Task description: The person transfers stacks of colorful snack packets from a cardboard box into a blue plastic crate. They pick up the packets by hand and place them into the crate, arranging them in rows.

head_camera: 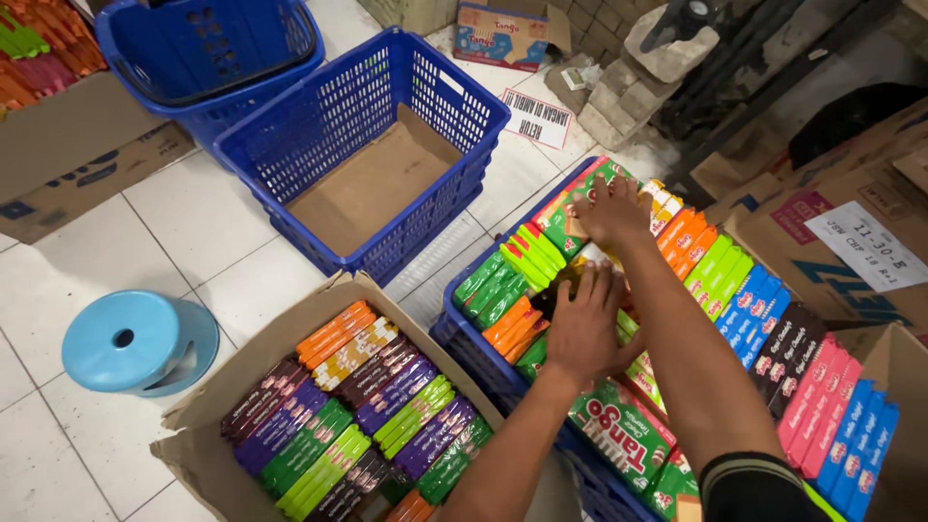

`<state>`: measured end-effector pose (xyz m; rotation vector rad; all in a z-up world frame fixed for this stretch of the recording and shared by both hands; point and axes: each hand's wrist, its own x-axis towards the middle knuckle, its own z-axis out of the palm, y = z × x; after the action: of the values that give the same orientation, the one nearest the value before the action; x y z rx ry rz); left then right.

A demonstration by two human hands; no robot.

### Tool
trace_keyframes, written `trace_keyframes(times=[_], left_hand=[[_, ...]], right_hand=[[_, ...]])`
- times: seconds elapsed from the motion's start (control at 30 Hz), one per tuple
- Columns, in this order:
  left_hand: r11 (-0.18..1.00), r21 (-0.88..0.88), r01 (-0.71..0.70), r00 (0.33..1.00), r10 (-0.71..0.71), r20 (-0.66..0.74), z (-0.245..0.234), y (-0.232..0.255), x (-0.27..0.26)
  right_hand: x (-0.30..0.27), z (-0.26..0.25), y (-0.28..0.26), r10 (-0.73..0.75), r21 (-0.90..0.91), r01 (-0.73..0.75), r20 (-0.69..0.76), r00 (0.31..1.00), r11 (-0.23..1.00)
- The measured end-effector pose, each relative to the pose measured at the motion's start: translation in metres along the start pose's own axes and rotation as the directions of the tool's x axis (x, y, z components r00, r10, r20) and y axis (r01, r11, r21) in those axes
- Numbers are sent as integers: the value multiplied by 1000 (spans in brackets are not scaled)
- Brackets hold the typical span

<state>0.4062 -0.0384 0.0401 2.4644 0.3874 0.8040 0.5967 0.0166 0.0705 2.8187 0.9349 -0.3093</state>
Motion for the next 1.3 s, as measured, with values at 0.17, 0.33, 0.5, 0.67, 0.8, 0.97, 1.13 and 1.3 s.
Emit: trace_keyframes(times=[0.17,0.33,0.5,0.67,0.8,0.97,1.13,1.3], left_hand=[[1000,18,12,993,-14,115,-10,2,3],[998,51,32,973,-43,227,-16,3,5],[996,89,9,940,-38,338,-39,10,-2],[990,-5,-143,989,143,-37,-77,9,-76],[993,-88,74,997,-74,1,-98,-27,-209],[907,63,417,880,-420,221,-105,-86,-415],[662,426,617,-251,-347,903,-121,-48,-487],[592,258,763,-223,-132,966,-157,-45,-420]], right_hand=[[-20,-11,-14,-57,10,57,46,997,998],[-12,0,-7,-92,130,97,-49,995,987],[-107,-36,-14,-30,635,220,-296,955,740],[-229,2,11,90,734,576,-642,761,360],[-335,99,6,128,886,460,-464,876,63],[-397,212,-44,-201,928,19,61,978,372],[-400,334,-96,-597,640,208,480,642,739],[-396,356,-108,-516,339,460,786,341,821]])
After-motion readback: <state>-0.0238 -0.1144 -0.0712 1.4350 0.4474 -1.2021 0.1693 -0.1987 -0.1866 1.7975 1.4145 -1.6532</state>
